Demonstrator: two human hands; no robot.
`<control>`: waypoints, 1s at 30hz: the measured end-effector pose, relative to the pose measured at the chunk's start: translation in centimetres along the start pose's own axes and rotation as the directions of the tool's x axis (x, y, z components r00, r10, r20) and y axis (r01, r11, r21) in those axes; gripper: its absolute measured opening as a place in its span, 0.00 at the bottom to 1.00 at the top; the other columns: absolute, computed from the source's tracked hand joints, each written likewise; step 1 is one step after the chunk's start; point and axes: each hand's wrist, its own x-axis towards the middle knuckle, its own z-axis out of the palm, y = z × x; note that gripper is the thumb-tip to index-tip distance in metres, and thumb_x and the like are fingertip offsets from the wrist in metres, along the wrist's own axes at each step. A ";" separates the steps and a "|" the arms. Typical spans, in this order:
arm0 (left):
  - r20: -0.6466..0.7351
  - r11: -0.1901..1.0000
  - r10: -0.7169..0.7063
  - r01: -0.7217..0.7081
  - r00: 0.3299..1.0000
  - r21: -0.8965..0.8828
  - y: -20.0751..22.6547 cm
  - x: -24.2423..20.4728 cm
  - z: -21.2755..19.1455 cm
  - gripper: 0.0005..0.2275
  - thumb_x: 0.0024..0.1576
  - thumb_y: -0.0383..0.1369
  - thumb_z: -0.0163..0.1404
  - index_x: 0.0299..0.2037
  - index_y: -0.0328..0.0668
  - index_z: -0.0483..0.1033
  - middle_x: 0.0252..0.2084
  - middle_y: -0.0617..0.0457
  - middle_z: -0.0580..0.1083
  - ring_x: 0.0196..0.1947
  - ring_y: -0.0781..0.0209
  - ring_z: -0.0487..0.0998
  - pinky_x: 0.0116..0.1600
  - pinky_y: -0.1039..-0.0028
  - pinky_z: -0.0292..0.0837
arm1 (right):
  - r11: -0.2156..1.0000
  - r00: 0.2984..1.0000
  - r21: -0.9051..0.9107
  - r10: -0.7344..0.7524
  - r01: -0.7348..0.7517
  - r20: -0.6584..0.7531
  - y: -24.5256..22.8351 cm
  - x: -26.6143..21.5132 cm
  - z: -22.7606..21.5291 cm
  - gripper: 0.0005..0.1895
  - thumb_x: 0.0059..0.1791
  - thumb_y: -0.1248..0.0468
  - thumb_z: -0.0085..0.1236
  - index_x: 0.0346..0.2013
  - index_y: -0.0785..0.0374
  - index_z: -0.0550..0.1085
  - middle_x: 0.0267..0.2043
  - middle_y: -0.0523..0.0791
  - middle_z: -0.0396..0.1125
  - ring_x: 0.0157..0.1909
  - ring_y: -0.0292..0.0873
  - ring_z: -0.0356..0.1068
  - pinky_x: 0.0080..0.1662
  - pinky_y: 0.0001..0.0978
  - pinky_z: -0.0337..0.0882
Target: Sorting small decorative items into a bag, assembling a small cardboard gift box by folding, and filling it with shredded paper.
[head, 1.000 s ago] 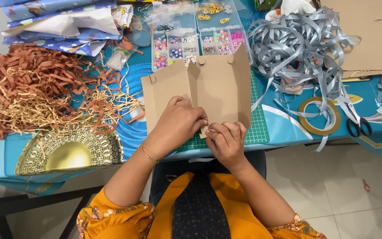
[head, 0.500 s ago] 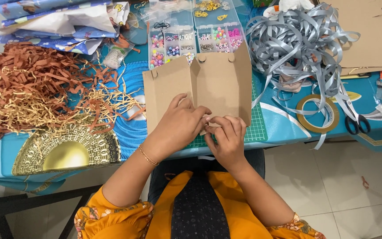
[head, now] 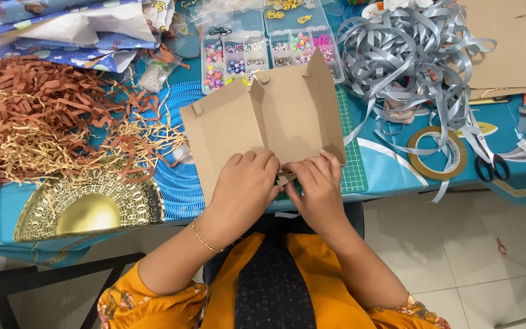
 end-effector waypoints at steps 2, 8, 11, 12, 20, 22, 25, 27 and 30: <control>0.013 0.997 0.036 -0.037 0.999 0.067 -0.2 0.2 0.8 0.16 0.54 0.39 0.60 0.46 0.37 0.78 0.44 0.43 0.76 0.41 0.49 0.78 0.51 0.61 0.70 | 1.000 0.999 -0.002 -0.020 0.020 0.050 -0.3 0.5 -1.0 0.19 0.44 0.73 0.63 0.49 0.58 0.74 0.40 0.40 0.72 0.45 0.41 0.69 0.67 0.50 0.57; -0.133 0.985 0.089 -0.067 0.987 0.158 0.0 0.0 2.2 0.08 0.55 0.33 0.56 0.39 0.39 0.82 0.38 0.46 0.77 0.32 0.54 0.76 0.38 0.67 0.69 | 0.996 0.992 -0.048 -0.069 0.074 0.105 0.2 1.2 -2.4 0.11 0.50 0.66 0.64 0.46 0.56 0.76 0.42 0.40 0.73 0.51 0.43 0.69 0.70 0.55 0.53; -0.129 0.982 0.090 -0.067 0.988 0.176 0.2 0.5 2.8 0.06 0.54 0.32 0.57 0.38 0.40 0.83 0.35 0.48 0.75 0.31 0.55 0.75 0.36 0.68 0.67 | 0.996 0.991 -0.049 -0.067 0.073 0.113 0.4 1.1 -2.1 0.06 0.50 0.68 0.62 0.42 0.58 0.76 0.40 0.41 0.73 0.52 0.44 0.69 0.70 0.55 0.52; -0.131 0.982 0.091 -0.067 0.987 0.179 0.1 0.6 2.7 0.06 0.54 0.32 0.57 0.38 0.40 0.83 0.35 0.48 0.75 0.31 0.55 0.75 0.36 0.68 0.67 | 0.996 0.992 -0.050 -0.069 0.075 0.110 0.4 1.3 -2.0 0.06 0.50 0.68 0.62 0.42 0.58 0.76 0.40 0.41 0.73 0.52 0.44 0.69 0.70 0.55 0.52; -0.110 0.989 0.046 -0.029 0.993 0.148 0.2 0.5 2.2 0.07 0.58 0.33 0.56 0.41 0.41 0.83 0.36 0.50 0.76 0.32 0.56 0.78 0.39 0.69 0.70 | 0.998 0.996 -0.042 -0.032 0.036 0.087 1.4 3.2 -5.3 0.09 0.52 0.66 0.61 0.47 0.56 0.79 0.48 0.42 0.74 0.64 0.46 0.65 0.72 0.55 0.48; -0.123 0.989 0.037 -0.019 0.992 0.146 0.6 0.3 1.3 0.09 0.59 0.36 0.56 0.45 0.42 0.81 0.37 0.50 0.76 0.32 0.56 0.78 0.40 0.68 0.71 | 0.998 0.998 -0.030 0.056 -0.056 0.006 4.5 3.0 -6.8 0.11 0.55 0.70 0.57 0.52 0.59 0.77 0.52 0.45 0.73 0.65 0.49 0.65 0.73 0.54 0.47; -0.160 0.988 0.039 -0.014 0.986 0.153 0.7 0.0 2.0 0.09 0.59 0.37 0.56 0.46 0.45 0.79 0.35 0.54 0.75 0.29 0.58 0.78 0.37 0.69 0.71 | 0.970 0.974 0.144 0.208 -0.194 -0.092 9.3 3.0 -6.1 0.14 0.60 0.70 0.49 0.60 0.64 0.74 0.55 0.50 0.70 0.66 0.53 0.65 0.72 0.55 0.51; -0.182 0.986 0.044 -0.014 0.982 0.165 0.7 -0.1 2.8 0.06 0.60 0.34 0.55 0.44 0.46 0.79 0.33 0.57 0.74 0.25 0.61 0.77 0.34 0.72 0.70 | 0.925 0.957 0.300 0.273 -0.233 -0.098 10.9 3.8 -4.7 0.15 0.62 0.67 0.45 0.62 0.66 0.71 0.56 0.52 0.69 0.65 0.55 0.65 0.70 0.56 0.56; -0.218 0.970 0.074 -0.019 0.973 0.243 0.5 -0.2 3.1 0.05 0.56 0.31 0.58 0.40 0.48 0.78 0.31 0.61 0.72 0.20 0.67 0.75 0.32 0.77 0.68 | 0.719 0.879 0.522 0.453 -0.459 0.149 10.8 5.9 -2.4 0.23 0.63 0.55 0.41 0.69 0.64 0.63 0.66 0.60 0.62 0.68 0.64 0.61 0.67 0.63 0.58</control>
